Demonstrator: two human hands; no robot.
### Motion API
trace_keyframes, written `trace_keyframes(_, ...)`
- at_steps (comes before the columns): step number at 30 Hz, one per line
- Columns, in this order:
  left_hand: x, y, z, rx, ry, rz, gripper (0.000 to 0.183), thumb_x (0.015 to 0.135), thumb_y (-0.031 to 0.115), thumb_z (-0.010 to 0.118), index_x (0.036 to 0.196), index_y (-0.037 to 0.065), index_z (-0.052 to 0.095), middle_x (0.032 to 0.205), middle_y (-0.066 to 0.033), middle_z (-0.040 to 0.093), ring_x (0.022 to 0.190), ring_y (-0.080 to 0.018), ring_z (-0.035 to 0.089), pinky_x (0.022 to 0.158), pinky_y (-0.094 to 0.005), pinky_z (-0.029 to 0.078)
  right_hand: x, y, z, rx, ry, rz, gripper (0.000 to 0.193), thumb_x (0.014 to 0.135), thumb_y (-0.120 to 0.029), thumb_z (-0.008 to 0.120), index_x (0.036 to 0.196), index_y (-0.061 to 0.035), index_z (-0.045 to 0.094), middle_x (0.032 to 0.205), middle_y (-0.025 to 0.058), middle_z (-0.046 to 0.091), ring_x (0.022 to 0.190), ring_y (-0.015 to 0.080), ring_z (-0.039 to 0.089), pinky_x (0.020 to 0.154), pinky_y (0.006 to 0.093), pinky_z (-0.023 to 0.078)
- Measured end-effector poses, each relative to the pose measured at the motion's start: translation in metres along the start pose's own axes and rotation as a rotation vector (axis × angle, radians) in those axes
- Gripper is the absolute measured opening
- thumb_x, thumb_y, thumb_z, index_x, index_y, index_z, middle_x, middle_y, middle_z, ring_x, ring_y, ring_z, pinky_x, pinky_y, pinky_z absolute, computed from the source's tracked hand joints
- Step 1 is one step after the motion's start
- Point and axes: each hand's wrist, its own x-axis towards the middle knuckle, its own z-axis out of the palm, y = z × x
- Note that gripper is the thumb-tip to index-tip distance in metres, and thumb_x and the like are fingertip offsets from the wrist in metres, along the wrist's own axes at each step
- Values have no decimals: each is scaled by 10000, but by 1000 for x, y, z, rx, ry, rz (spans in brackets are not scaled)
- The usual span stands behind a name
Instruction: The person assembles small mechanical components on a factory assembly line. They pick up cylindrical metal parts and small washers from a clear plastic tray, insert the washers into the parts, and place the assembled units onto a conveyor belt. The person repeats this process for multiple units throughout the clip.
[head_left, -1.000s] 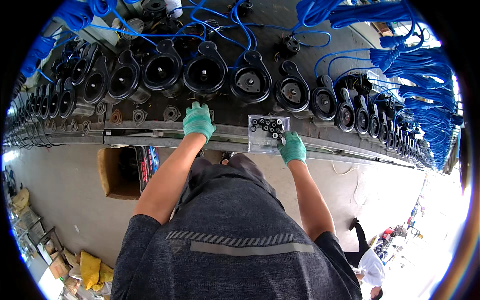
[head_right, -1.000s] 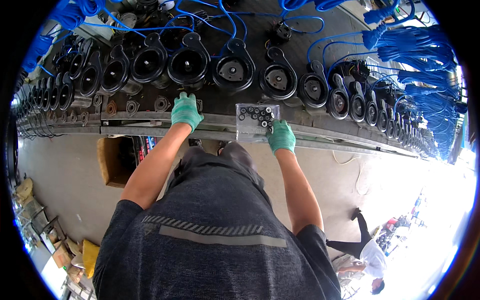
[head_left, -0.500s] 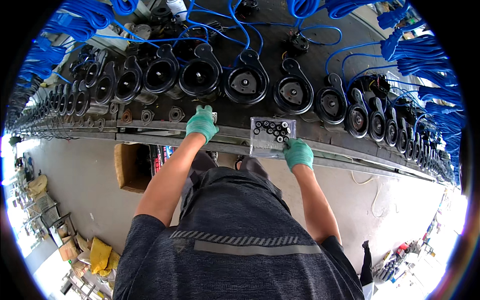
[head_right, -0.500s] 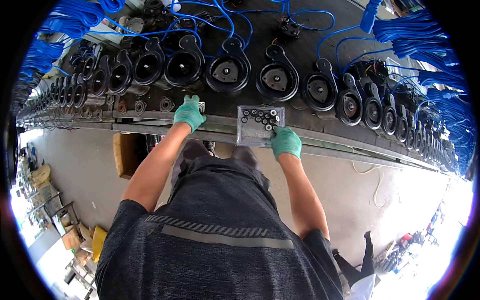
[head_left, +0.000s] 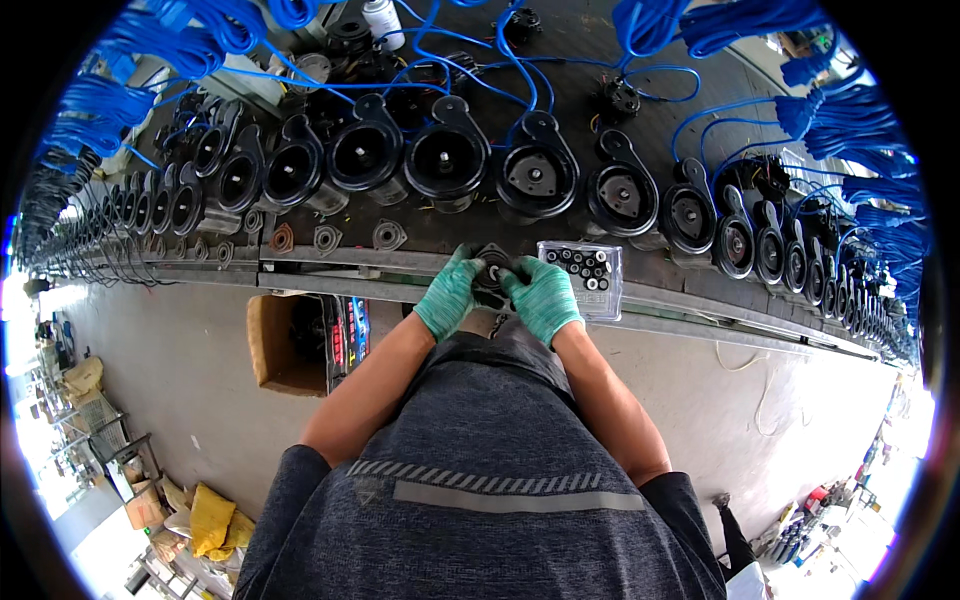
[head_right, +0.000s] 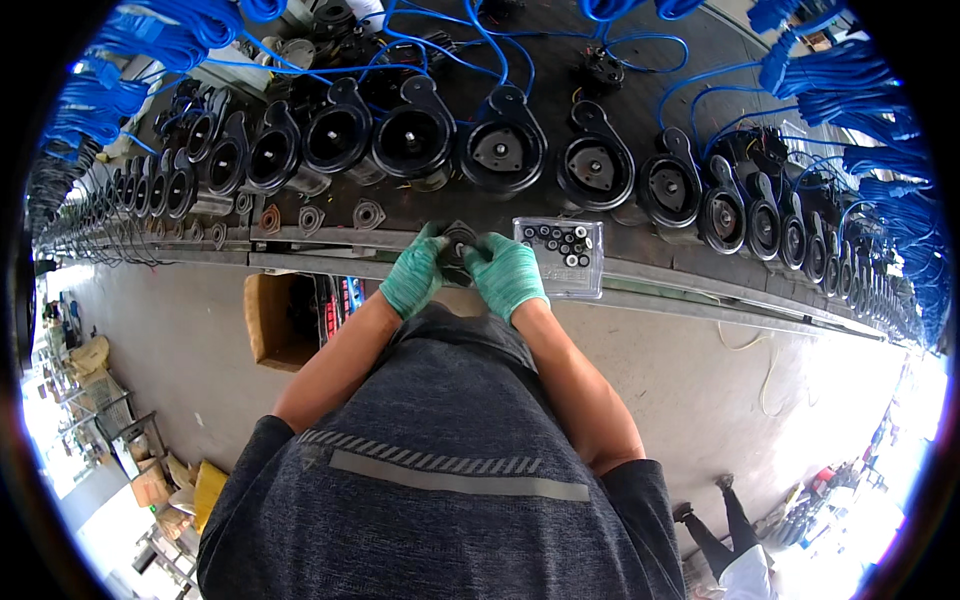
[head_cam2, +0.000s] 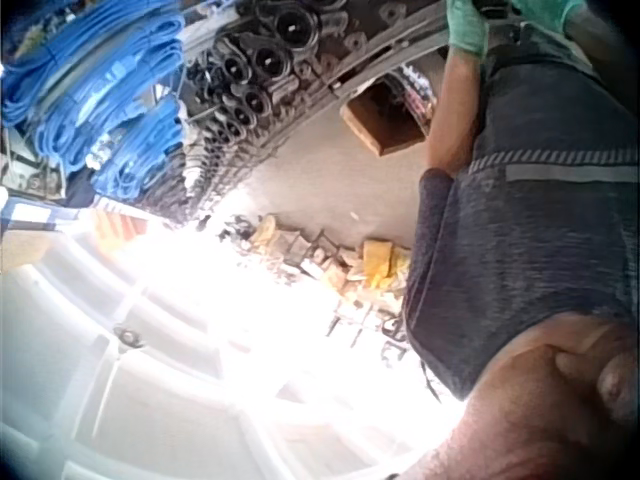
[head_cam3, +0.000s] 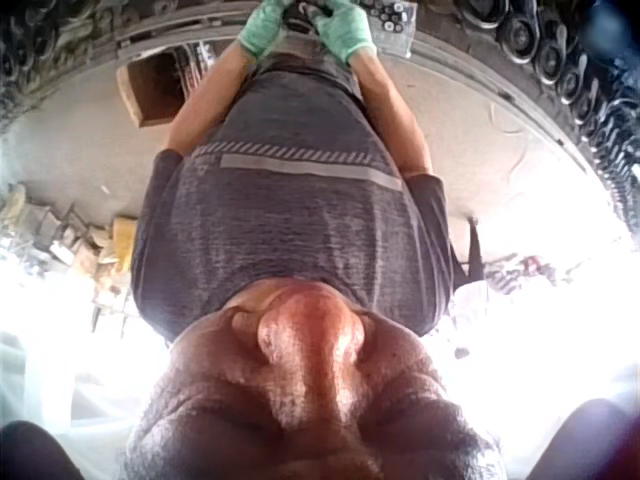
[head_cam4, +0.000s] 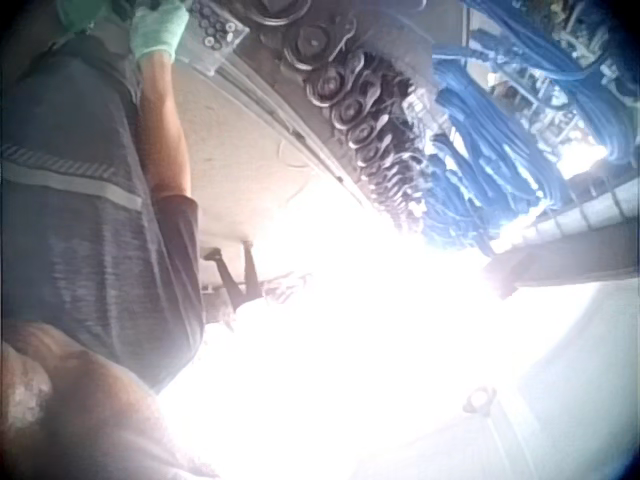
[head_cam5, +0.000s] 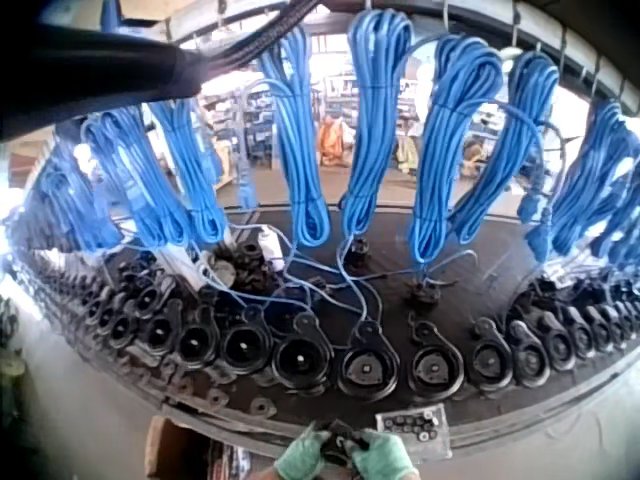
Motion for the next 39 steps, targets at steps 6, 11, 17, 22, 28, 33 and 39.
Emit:
trace_keyframes(6, -12, -1, -28, 38, -41, 55, 427, 1018, 89, 446, 1443, 111, 419, 1257, -79, 589, 1067, -192, 624, 876, -341, 571, -1, -12, 24, 0, 61, -6, 253, 874, -219, 789, 980, -9, 695, 826, 167, 732, 702, 229, 672, 694, 355, 537)
trace_keyframes(11, -34, 30, -19, 40, -27, -14, 456, 1010, 58, 456, 1462, 71, 394, 1275, -88, 573, 1097, -186, 607, 927, -336, 554, -2, -14, 40, 165, 132, -24, 311, 878, -182, 783, 1089, -1, 642, 856, 97, 704, 745, 160, 632, 689, 312, 530)
trace_keyframes(17, -43, 42, -25, 354, -10, 99, 448, 1000, 3, 483, 1441, 34, 409, 1247, -78, 572, 1093, -140, 571, 969, -292, 502, 2, -23, 42, 237, -29, 127, 310, 897, -129, 739, 1159, 9, 649, 908, 86, 713, 787, 130, 635, 718, 283, 532)
trace_keyframes(22, -42, 50, -27, 444, -14, 86, 404, 997, -17, 490, 1396, 14, 435, 1218, -76, 576, 1077, -131, 559, 955, -292, 495, 5, -30, 48, 281, -53, 138, 283, 907, -126, 721, 1140, 19, 651, 957, 103, 727, 828, 144, 656, 751, 288, 536)
trace_keyframes(28, -34, 44, -36, 546, 9, 125, 385, 988, -21, 535, 1362, -2, 443, 1193, -100, 596, 1051, -161, 584, 941, -306, 506, 9, -23, 57, 332, -85, 114, 259, 911, -114, 709, 1115, 34, 648, 1007, 119, 731, 884, 152, 667, 788, 298, 539)
trace_keyframes(33, -39, 48, -27, 724, 58, 237, 366, 977, -20, 561, 1328, 4, 462, 1110, -117, 631, 986, -185, 602, 889, -324, 521, 8, -29, 57, 348, -82, 118, 217, 912, -116, 701, 1062, 34, 657, 949, 120, 727, 846, 149, 656, 769, 299, 535)
trace_keyframes(39, -33, 40, -24, 808, 195, 282, 300, 942, -18, 590, 1237, 0, 543, 1064, -146, 691, 972, -210, 676, 847, -339, 542, 11, -31, 61, 124, -47, 38, 221, 909, -118, 702, 1083, 15, 674, 875, 91, 719, 741, 129, 622, 680, 305, 524)
